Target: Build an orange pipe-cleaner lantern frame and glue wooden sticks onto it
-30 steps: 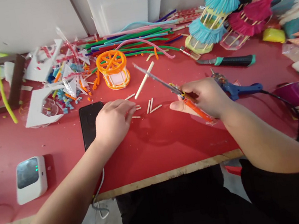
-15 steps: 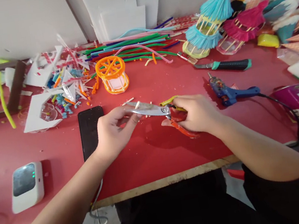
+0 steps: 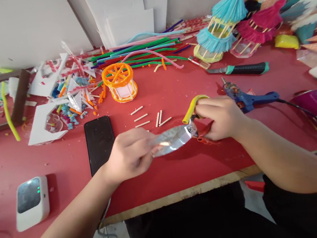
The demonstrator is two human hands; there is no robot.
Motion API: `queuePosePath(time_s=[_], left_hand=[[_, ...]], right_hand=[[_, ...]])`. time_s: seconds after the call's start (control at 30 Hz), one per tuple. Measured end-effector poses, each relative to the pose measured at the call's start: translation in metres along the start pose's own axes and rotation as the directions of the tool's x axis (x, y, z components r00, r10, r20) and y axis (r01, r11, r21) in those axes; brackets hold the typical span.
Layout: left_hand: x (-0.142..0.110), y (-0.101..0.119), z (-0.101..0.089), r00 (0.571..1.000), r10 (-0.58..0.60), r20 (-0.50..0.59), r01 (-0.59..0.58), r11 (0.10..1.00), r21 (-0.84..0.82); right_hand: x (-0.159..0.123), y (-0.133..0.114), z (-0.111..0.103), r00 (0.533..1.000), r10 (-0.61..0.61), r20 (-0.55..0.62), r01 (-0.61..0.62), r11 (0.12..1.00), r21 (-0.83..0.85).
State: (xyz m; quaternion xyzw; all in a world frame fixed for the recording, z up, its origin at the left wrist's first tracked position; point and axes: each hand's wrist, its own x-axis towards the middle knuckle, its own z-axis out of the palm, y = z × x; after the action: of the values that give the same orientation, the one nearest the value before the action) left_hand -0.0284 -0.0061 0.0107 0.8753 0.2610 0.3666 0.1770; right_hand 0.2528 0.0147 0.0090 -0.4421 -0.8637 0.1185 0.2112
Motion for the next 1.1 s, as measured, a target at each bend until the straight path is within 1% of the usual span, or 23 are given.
queuePosePath(time_s=[0.03, 0.07, 0.13, 0.2, 0.27, 0.37, 0.5, 0.63, 0.83, 0.9, 1.0, 1.1], left_hand=[[-0.001, -0.001, 0.001, 0.997, 0.076, 0.019, -0.076, 0.997, 0.0], [-0.001, -0.001, 0.003, 0.993, 0.113, 0.035, -0.113, 0.994, 0.007], [-0.001, -0.003, 0.007, 0.991, 0.131, 0.036, -0.132, 0.991, 0.027], [-0.001, -0.003, 0.01, 0.99, 0.141, -0.007, -0.141, 0.99, 0.031], [0.0, -0.003, 0.011, 0.988, 0.149, -0.047, -0.148, 0.989, 0.015], [0.0, 0.001, 0.011, 0.988, 0.146, -0.051, -0.146, 0.989, 0.008], [0.001, 0.005, 0.011, 0.988, 0.151, -0.019, -0.15, 0.988, 0.029], [0.001, 0.004, 0.012, 0.99, 0.13, 0.047, -0.129, 0.991, -0.021], [-0.001, 0.003, 0.013, 0.996, 0.012, 0.087, -0.002, 0.994, -0.106], [-0.001, 0.004, 0.012, 0.995, -0.027, 0.1, 0.04, 0.992, -0.12], [-0.002, 0.004, 0.012, 0.996, -0.053, 0.074, 0.058, 0.995, -0.077], [-0.001, 0.003, 0.014, 0.999, -0.041, 0.012, 0.041, 0.999, -0.022]], right_hand=[[-0.001, 0.003, -0.002, 0.999, -0.04, 0.011, 0.041, 0.999, -0.017], [-0.003, 0.005, -0.003, 0.997, -0.074, 0.014, 0.075, 0.996, -0.039], [-0.004, 0.008, -0.001, 0.989, -0.142, -0.029, 0.139, 0.986, -0.088], [-0.005, 0.008, 0.005, 0.969, -0.214, -0.121, 0.199, 0.972, -0.124], [-0.005, 0.007, 0.012, 0.948, -0.262, -0.182, 0.241, 0.962, -0.127], [-0.006, 0.002, 0.02, 0.939, -0.291, -0.184, 0.274, 0.955, -0.114], [-0.007, -0.003, 0.019, 0.939, -0.307, -0.155, 0.287, 0.948, -0.138], [-0.008, -0.006, 0.017, 0.95, -0.294, -0.106, 0.273, 0.947, -0.171], [-0.008, -0.007, 0.025, 0.969, -0.244, -0.036, 0.236, 0.961, -0.144], [-0.009, -0.007, 0.028, 0.978, -0.211, -0.002, 0.208, 0.969, -0.136], [-0.01, -0.01, 0.03, 0.989, -0.112, 0.098, 0.124, 0.985, -0.12], [-0.01, -0.015, 0.03, 0.98, -0.002, 0.199, 0.024, 0.994, -0.106]])
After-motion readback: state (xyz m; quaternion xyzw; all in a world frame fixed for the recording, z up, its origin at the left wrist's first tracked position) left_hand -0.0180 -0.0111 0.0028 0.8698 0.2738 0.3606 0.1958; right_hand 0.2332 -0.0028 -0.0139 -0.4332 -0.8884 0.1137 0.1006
